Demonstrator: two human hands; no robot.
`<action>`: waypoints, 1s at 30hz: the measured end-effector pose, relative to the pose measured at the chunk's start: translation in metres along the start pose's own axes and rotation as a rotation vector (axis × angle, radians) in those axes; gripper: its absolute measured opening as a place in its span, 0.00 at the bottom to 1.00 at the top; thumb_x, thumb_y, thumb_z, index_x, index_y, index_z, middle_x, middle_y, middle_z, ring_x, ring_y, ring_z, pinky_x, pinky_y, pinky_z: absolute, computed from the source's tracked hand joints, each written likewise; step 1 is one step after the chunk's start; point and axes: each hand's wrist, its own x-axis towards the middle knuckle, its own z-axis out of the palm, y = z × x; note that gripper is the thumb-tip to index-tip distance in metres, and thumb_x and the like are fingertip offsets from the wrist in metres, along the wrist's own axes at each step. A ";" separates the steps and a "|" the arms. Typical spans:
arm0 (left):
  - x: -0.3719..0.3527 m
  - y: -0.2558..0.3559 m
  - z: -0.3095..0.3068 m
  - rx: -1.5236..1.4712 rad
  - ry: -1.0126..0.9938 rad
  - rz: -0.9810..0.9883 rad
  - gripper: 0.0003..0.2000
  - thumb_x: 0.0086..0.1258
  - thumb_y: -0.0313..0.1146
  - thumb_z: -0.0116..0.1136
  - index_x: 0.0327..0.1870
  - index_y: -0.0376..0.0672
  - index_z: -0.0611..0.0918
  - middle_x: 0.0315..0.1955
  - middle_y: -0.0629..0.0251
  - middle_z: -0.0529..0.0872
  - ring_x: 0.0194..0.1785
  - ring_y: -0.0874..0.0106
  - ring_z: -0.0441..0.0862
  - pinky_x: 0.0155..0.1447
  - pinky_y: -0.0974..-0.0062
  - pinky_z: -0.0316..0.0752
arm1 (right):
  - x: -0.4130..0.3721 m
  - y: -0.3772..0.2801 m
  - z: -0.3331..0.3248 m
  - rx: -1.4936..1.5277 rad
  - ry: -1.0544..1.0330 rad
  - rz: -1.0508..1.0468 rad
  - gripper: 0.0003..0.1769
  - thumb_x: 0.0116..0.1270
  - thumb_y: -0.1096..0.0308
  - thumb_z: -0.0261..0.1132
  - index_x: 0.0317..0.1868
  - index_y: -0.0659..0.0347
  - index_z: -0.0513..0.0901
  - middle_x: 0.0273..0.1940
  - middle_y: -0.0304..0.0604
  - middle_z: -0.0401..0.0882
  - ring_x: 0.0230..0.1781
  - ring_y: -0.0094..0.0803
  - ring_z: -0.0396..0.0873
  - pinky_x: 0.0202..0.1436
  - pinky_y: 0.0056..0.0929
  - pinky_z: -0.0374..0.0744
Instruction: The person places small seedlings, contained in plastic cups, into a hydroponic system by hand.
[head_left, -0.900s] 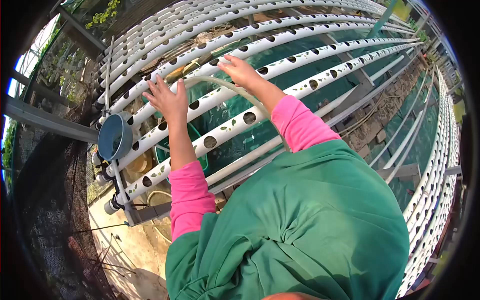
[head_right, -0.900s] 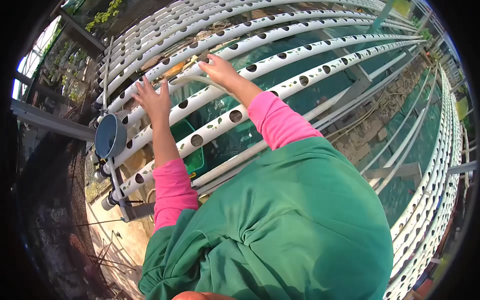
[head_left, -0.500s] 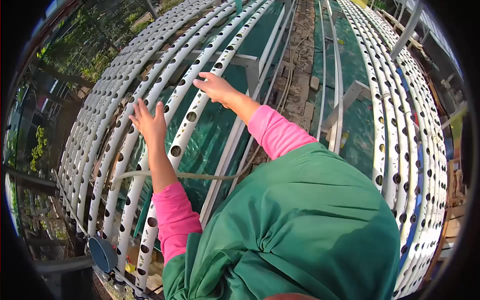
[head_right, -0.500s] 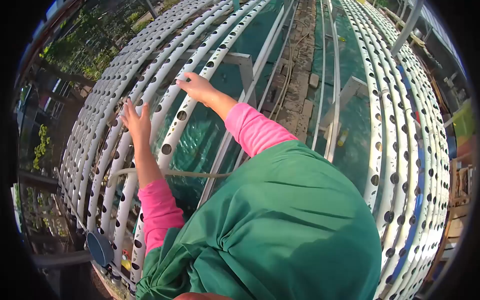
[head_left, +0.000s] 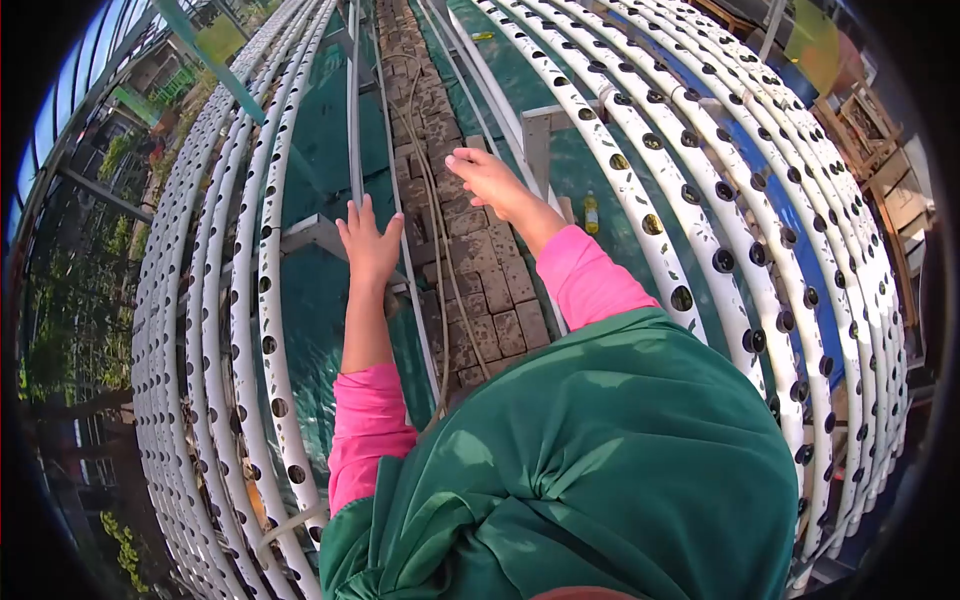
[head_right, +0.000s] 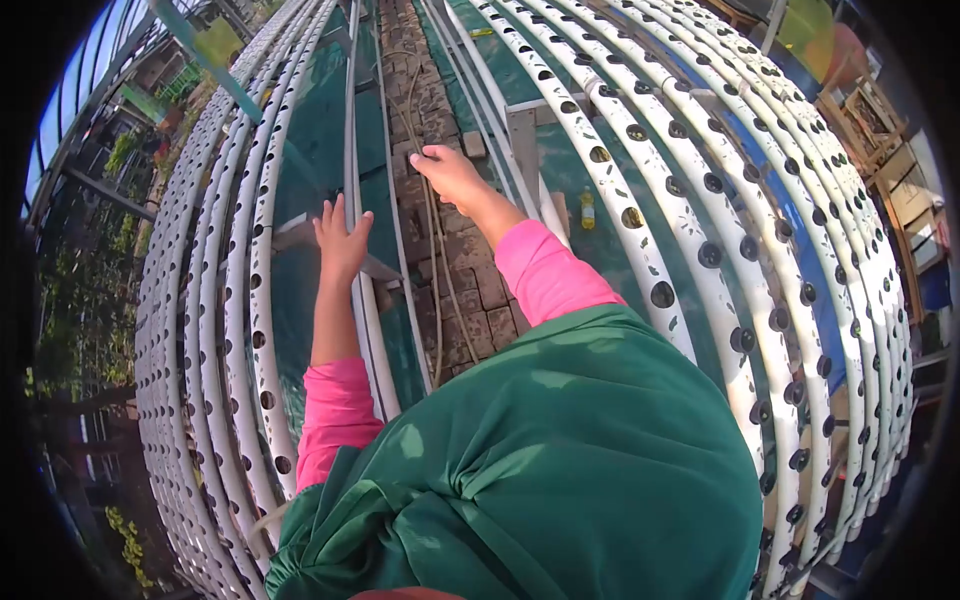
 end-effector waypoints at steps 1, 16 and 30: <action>0.008 0.013 0.011 0.001 -0.052 0.032 0.36 0.68 0.51 0.57 0.74 0.46 0.61 0.76 0.52 0.51 0.78 0.44 0.38 0.78 0.52 0.45 | -0.001 0.004 -0.015 0.018 0.053 0.001 0.36 0.67 0.41 0.61 0.68 0.53 0.69 0.60 0.41 0.73 0.52 0.33 0.72 0.50 0.35 0.74; 0.157 0.129 0.161 -0.247 -0.512 0.430 0.36 0.68 0.48 0.57 0.73 0.39 0.62 0.74 0.45 0.54 0.78 0.53 0.50 0.76 0.63 0.51 | 0.054 0.047 -0.161 0.182 0.586 0.126 0.32 0.65 0.43 0.63 0.63 0.54 0.74 0.52 0.38 0.76 0.43 0.29 0.73 0.43 0.33 0.76; 0.164 0.239 0.246 -0.535 -0.982 0.730 0.27 0.69 0.38 0.59 0.66 0.35 0.71 0.61 0.50 0.75 0.61 0.62 0.75 0.63 0.71 0.68 | -0.019 0.059 -0.205 0.017 1.086 0.019 0.24 0.65 0.53 0.62 0.50 0.67 0.82 0.43 0.55 0.84 0.44 0.42 0.82 0.49 0.36 0.77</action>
